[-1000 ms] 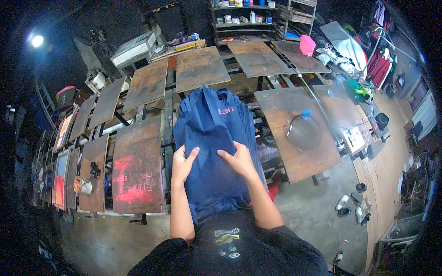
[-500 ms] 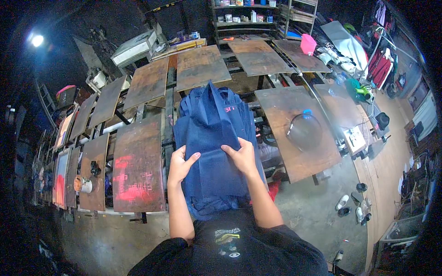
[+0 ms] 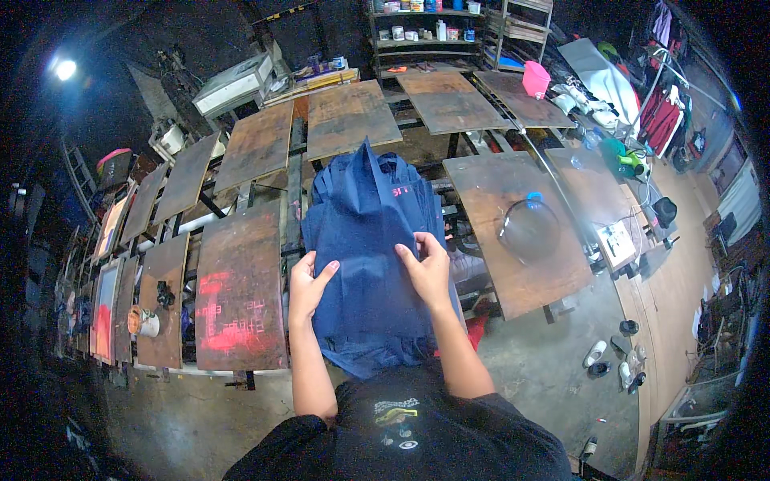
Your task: Preparing t-shirts on a press and handling screen frames for printing.
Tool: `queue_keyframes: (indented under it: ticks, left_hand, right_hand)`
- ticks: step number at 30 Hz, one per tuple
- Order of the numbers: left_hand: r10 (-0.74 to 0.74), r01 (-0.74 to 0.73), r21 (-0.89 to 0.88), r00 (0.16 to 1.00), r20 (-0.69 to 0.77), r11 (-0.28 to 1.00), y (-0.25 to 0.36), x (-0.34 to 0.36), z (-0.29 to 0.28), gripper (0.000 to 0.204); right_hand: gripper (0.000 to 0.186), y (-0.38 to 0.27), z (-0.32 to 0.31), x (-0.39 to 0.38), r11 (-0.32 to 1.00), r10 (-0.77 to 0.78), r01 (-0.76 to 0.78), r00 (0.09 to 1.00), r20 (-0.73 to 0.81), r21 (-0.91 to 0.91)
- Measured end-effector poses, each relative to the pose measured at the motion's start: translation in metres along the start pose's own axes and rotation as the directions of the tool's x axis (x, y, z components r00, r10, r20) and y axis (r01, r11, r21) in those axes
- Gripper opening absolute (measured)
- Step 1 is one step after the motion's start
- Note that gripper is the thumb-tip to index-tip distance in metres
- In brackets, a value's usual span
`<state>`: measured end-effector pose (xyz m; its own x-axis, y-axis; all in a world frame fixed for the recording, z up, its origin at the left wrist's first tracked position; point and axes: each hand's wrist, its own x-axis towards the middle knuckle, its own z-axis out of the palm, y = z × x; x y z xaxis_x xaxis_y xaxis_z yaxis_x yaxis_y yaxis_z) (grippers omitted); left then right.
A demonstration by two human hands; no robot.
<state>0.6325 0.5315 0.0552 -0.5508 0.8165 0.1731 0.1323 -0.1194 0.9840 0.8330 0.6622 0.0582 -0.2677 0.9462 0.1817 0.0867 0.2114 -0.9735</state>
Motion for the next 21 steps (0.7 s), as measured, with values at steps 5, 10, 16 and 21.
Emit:
queue_keyframes:
  ticks: [5,10,16,21]
  left_hand:
    - [-0.148,0.140,0.126,0.987,0.055,0.982,-0.014,-0.003,-0.006,0.020]
    - [-0.091,0.105,0.303,0.994,-0.061,0.947,-0.011,-0.002,0.005,0.036]
    - [0.152,-0.051,0.374,0.957,-0.248,0.926,0.000,0.004,0.008,0.056]
    - [0.198,-0.100,0.368,0.951,-0.239,0.924,0.007,0.005,0.006,0.059]
  right_hand:
    - [0.060,0.008,-0.005,-0.004,0.986,0.018,0.017,0.978,0.208,-0.167]
    - [0.046,0.018,-0.009,0.000,0.997,0.018,0.001,0.971,0.237,-0.080]
    - [0.030,-0.005,-0.017,0.006,0.994,0.074,-0.096,0.949,0.306,0.059]
    - [0.027,-0.010,-0.028,0.010,0.991,0.058,-0.099,0.919,0.391,0.085]
